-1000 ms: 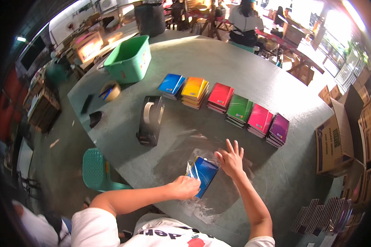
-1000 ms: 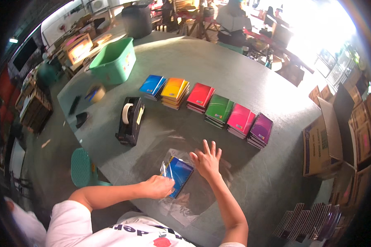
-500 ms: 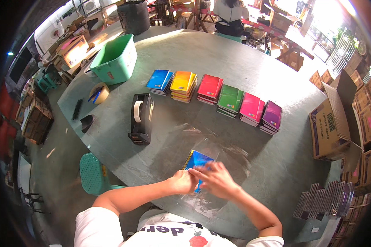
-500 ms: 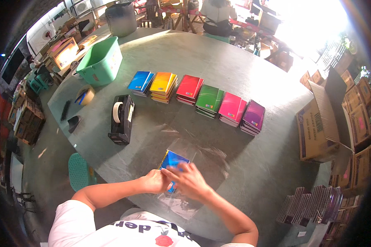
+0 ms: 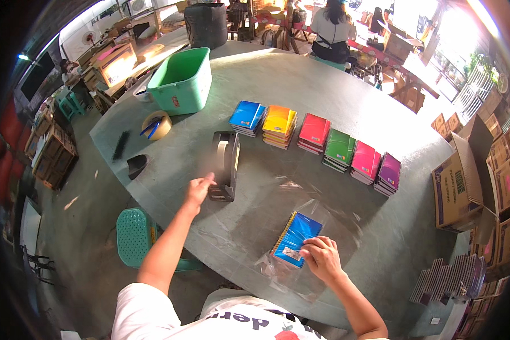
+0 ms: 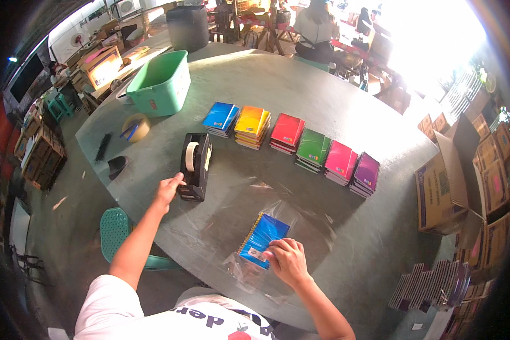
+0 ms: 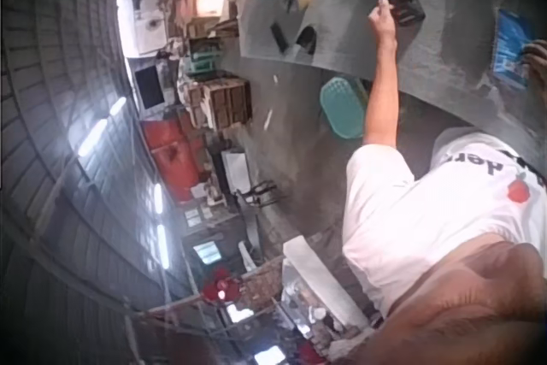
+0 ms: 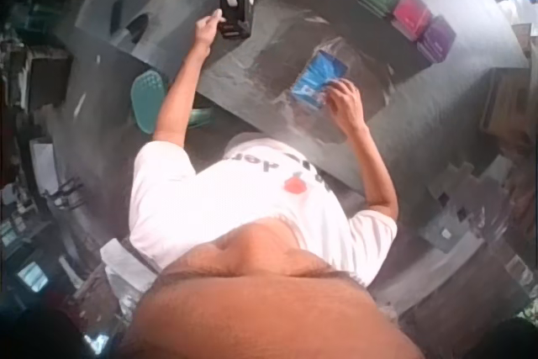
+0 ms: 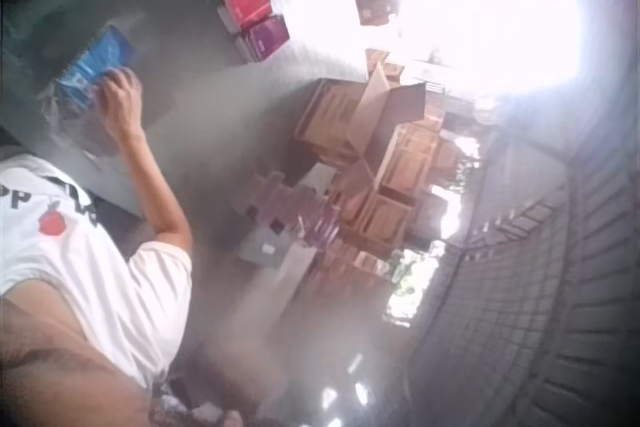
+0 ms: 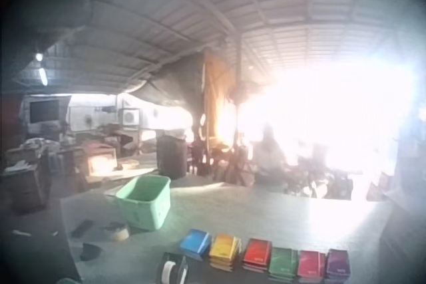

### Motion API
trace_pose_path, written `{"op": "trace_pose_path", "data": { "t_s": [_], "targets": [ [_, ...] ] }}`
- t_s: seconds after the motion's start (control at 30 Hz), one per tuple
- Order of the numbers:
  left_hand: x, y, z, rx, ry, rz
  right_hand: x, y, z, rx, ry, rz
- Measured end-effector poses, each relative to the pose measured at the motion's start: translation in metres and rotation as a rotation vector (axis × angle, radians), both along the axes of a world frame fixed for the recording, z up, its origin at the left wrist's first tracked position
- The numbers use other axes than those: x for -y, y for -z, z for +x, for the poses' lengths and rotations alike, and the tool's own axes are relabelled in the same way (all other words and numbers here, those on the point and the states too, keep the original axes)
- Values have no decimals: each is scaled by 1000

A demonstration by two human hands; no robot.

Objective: The person gathers several stacks of notebooks of different colors by hand and places them into a clear plastic bag, then uses a tape dispenser to seal the bag.

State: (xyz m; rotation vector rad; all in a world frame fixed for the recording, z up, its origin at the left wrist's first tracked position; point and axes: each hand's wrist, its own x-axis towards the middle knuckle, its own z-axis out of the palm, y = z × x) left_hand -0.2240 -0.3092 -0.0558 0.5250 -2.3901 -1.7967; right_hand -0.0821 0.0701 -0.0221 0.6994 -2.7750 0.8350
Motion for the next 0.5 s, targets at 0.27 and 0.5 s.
{"op": "trace_pose_path", "data": {
  "t_s": [0.27, 0.5],
  "targets": [
    [-36, -27, 48, 151, -31, 552, 9, 6, 4, 21, 249, 148],
    [-45, -79, 28, 14, 603, -898, 8, 8, 3, 175, 330, 88]
  ]
}}
